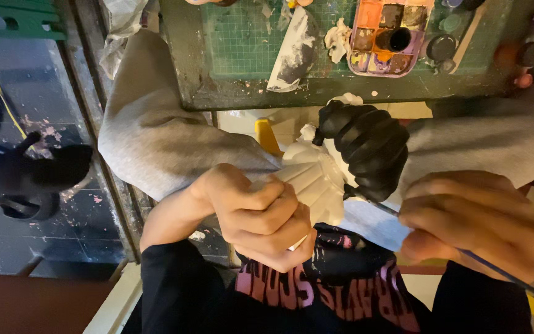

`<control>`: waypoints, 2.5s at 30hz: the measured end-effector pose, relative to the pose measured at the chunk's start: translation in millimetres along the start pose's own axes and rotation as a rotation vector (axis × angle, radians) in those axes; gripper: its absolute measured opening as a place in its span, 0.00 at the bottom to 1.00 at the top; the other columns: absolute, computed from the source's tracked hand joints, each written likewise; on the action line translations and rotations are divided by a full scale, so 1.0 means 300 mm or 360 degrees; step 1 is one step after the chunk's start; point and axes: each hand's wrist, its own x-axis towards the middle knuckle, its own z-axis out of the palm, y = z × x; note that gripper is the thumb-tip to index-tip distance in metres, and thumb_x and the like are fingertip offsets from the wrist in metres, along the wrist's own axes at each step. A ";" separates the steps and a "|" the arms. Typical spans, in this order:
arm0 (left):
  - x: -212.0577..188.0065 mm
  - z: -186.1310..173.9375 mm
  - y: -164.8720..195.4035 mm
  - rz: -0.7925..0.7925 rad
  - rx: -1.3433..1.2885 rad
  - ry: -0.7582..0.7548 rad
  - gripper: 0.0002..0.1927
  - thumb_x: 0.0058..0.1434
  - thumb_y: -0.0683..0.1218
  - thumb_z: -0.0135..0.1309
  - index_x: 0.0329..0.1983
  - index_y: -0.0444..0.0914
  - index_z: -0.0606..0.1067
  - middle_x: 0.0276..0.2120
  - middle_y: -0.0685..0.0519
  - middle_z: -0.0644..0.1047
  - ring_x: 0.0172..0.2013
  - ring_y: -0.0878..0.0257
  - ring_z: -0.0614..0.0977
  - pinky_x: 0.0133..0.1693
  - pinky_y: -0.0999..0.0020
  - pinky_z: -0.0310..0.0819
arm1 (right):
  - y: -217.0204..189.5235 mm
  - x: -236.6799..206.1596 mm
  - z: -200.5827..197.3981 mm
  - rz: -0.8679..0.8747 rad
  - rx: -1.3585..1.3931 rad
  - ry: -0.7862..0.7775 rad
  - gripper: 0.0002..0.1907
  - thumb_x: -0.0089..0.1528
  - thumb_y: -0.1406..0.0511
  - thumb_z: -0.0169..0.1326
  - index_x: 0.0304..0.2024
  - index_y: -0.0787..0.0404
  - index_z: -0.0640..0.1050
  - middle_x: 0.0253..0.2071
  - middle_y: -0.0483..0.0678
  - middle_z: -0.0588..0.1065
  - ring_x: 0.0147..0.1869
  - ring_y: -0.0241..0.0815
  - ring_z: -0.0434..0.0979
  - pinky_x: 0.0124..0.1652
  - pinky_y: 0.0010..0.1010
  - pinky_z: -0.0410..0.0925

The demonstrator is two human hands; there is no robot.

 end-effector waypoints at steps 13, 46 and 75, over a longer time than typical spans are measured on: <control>-0.005 -0.002 0.000 0.0006 0.0023 -0.0014 0.12 0.60 0.36 0.48 0.47 0.35 0.73 0.42 0.49 0.75 0.37 0.58 0.77 0.42 0.66 0.71 | 0.005 -0.004 -0.011 -0.0073 0.0008 -0.0118 0.24 0.57 0.58 0.66 0.46 0.66 0.73 0.35 0.47 0.77 0.40 0.49 0.82 0.38 0.41 0.74; -0.019 0.000 0.008 0.0005 0.0082 0.0010 0.12 0.60 0.37 0.49 0.48 0.33 0.73 0.40 0.51 0.75 0.37 0.59 0.76 0.41 0.66 0.70 | 0.061 0.061 0.108 -0.0849 -0.0410 0.0423 0.25 0.75 0.57 0.40 0.32 0.70 0.73 0.24 0.51 0.73 0.26 0.49 0.76 0.26 0.40 0.73; -0.017 -0.003 0.004 0.0030 0.0096 -0.0005 0.10 0.62 0.38 0.48 0.47 0.33 0.73 0.39 0.50 0.75 0.36 0.59 0.77 0.38 0.69 0.68 | 0.038 0.089 0.066 -0.0836 -0.0561 0.0146 0.32 0.74 0.47 0.43 0.33 0.69 0.74 0.27 0.53 0.74 0.31 0.52 0.77 0.33 0.39 0.75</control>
